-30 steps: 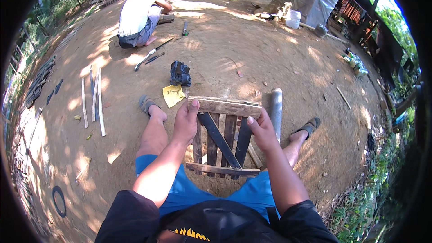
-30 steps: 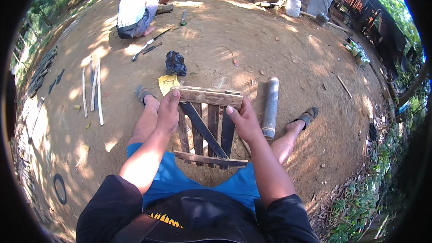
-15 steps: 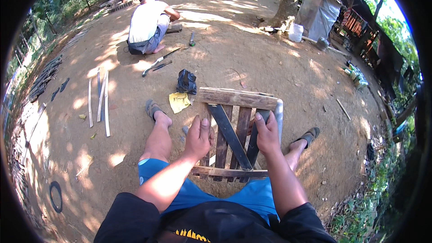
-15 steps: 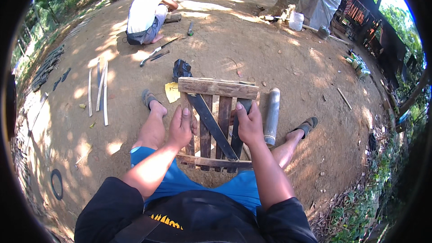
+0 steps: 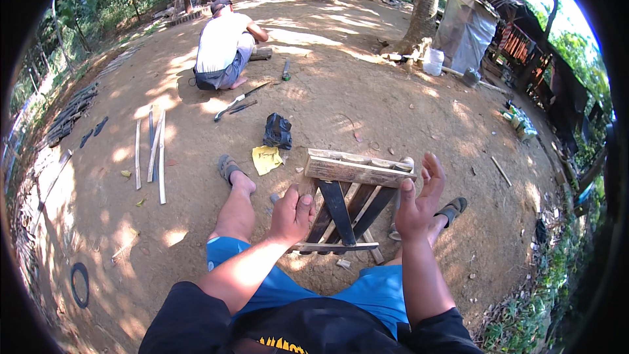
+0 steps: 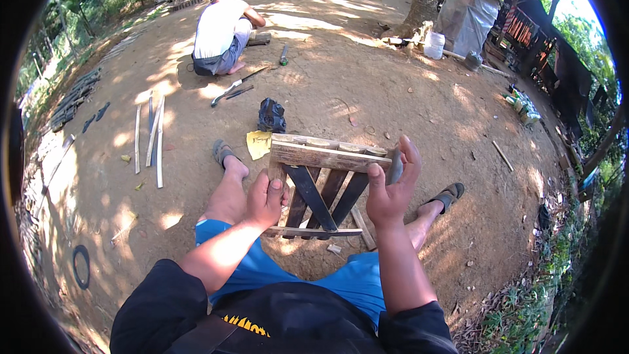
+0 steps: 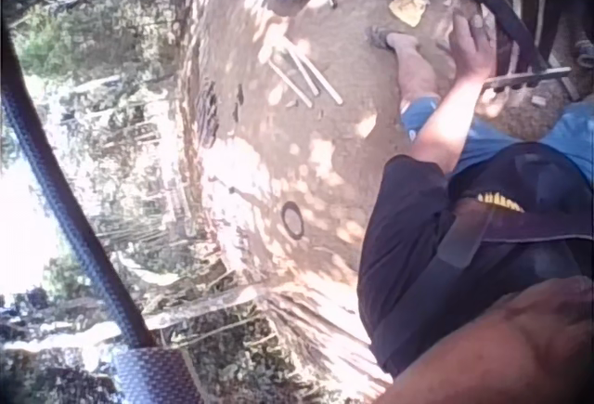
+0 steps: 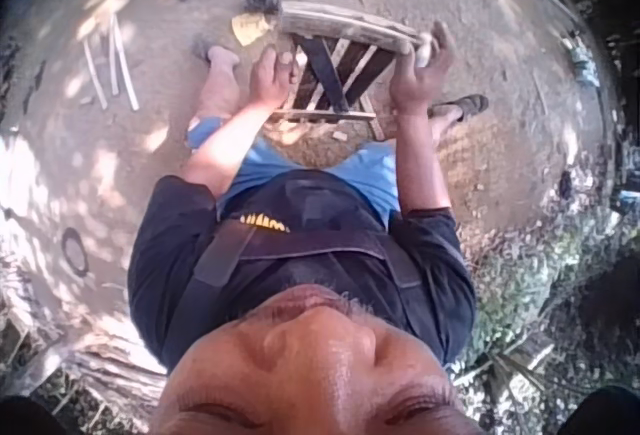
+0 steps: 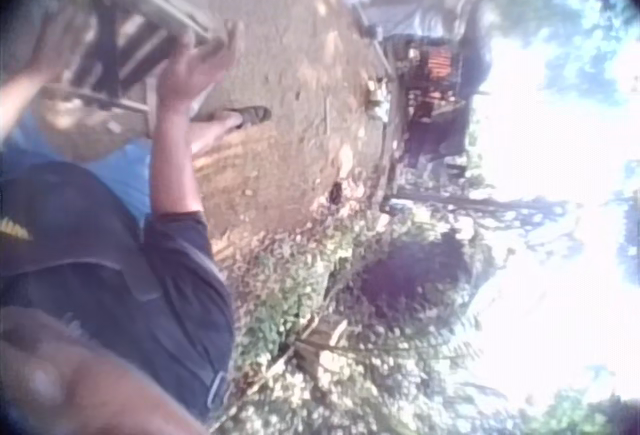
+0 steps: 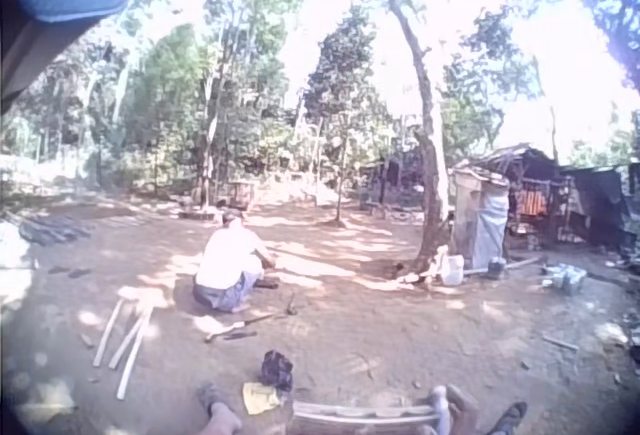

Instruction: The person constructs a wooden frame by hammering slats together, carving notches into wood with a large knife, and using a hammer to secure pieces.

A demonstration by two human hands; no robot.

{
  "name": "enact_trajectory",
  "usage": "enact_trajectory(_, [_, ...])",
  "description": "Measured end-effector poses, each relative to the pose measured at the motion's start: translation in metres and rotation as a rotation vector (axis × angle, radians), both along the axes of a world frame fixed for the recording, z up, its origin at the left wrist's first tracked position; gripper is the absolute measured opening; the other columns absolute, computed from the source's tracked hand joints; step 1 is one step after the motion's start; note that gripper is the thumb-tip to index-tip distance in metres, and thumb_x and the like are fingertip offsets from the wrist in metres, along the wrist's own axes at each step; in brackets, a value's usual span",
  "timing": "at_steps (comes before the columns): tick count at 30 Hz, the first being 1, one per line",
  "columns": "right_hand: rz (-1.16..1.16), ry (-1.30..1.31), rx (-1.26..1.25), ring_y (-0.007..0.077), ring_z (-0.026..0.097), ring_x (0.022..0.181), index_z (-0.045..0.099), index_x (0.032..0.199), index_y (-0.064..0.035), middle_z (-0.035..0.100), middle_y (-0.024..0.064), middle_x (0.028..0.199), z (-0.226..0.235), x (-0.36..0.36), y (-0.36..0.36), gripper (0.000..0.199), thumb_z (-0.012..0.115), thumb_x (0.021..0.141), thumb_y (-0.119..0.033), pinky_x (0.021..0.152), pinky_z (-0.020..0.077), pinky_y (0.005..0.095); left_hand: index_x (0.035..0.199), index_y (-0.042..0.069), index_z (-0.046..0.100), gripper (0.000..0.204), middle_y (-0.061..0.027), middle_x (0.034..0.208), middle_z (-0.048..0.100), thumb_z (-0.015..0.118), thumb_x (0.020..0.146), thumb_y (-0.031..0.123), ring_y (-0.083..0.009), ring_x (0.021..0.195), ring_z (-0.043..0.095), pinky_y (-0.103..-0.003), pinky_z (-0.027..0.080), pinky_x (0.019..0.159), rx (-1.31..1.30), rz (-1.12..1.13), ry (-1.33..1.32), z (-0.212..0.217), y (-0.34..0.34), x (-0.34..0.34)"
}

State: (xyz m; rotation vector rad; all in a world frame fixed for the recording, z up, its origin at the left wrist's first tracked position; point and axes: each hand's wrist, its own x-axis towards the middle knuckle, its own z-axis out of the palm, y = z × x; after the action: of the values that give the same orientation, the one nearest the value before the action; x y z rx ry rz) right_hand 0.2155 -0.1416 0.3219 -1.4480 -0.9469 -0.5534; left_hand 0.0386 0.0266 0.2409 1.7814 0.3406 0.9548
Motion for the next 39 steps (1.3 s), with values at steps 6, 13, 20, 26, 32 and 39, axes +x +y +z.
enact_trajectory(6, [0.226, -0.308, -0.425, 0.029, 0.059, 0.106, 0.072, 0.106, -0.0097, 0.068, 0.0065, 0.109, 0.08, -0.048, 0.007, 0.031, 0.08, 0.081, -0.026, 0.101, 0.0395, 0.0437, 0.104, 0.001, 0.057, 0.022, -0.0088, 0.065, 0.062, 0.051, 0.104, 0.023, -0.0267, 0.057, 0.065, -0.037, 0.049, 0.056, 0.04, 0.02, -0.03, -0.012, -0.006, -0.011])
enact_trajectory(13, [0.403, -0.048, -0.599, 0.0287, 0.062, 0.095, 0.073, 0.089, -0.0082, 0.068, 0.0069, 0.091, 0.078, -0.051, 0.013, 0.011, 0.076, 0.085, -0.019, 0.091, 0.0433, 0.0435, 0.105, 0.001, 0.057, 0.02, -0.0112, 0.067, 0.064, 0.052, 0.103, 0.021, -0.0319, 0.059, 0.066, -0.042, 0.05, 0.056, 0.23, 0.057, 0.029, -0.003, -0.019, -0.024])
enact_trajectory(20, [0.286, 0.063, -0.411, 0.0339, 0.065, 0.083, 0.069, 0.088, -0.0017, 0.067, 0.0154, 0.085, 0.079, -0.045, 0.028, 0.017, 0.072, 0.091, -0.018, 0.076, 0.0489, 0.041, 0.102, 0.002, 0.055, 0.021, -0.0091, 0.066, 0.064, 0.052, 0.105, 0.023, -0.0258, 0.059, 0.067, -0.038, 0.05, 0.055, 0.213, 0.126, 0.018, -0.013, -0.005, -0.016])
enact_trajectory(26, [0.027, 0.244, -0.163, 0.016, 0.055, 0.073, 0.065, 0.09, -0.0015, 0.061, 0.0058, 0.077, 0.052, 0.0, -0.012, 0.028, 0.063, 0.102, -0.027, 0.07, 0.0444, 0.0313, 0.094, 0.008, 0.045, 0.034, -0.0061, 0.07, 0.053, 0.041, 0.111, 0.037, -0.0143, 0.055, 0.053, -0.029, 0.048, 0.051, -0.305, 0.185, -0.145, -0.001, 0.042, -0.016])
enact_trajectory(32, [-0.207, 0.474, -0.38, 0.013, 0.053, 0.072, 0.063, 0.086, 0.0024, 0.059, 0.0056, 0.075, -0.082, 0.06, -0.078, 0.037, 0.055, 0.105, -0.028, 0.067, 0.0428, 0.0315, 0.106, 0.006, 0.048, 0.033, -0.007, 0.078, 0.054, 0.038, 0.111, 0.038, -0.0146, 0.061, 0.052, -0.03, 0.046, 0.052, -0.708, 0.358, -0.256, 0.023, 0.071, -0.016])
enact_trajectory(39, [-0.14, 0.78, -0.691, 0.0099, 0.057, 0.068, 0.07, 0.093, 0.0008, 0.066, 0.003, 0.076, -0.162, 0.022, -0.11, 0.024, 0.068, 0.097, -0.023, 0.064, 0.0471, 0.0282, 0.119, 0.004, 0.046, 0.036, -0.0066, 0.078, 0.051, 0.037, 0.111, 0.038, -0.0152, 0.064, 0.052, -0.031, 0.047, 0.055, -0.809, 0.429, -0.344, 0.009, 0.095, -0.021])
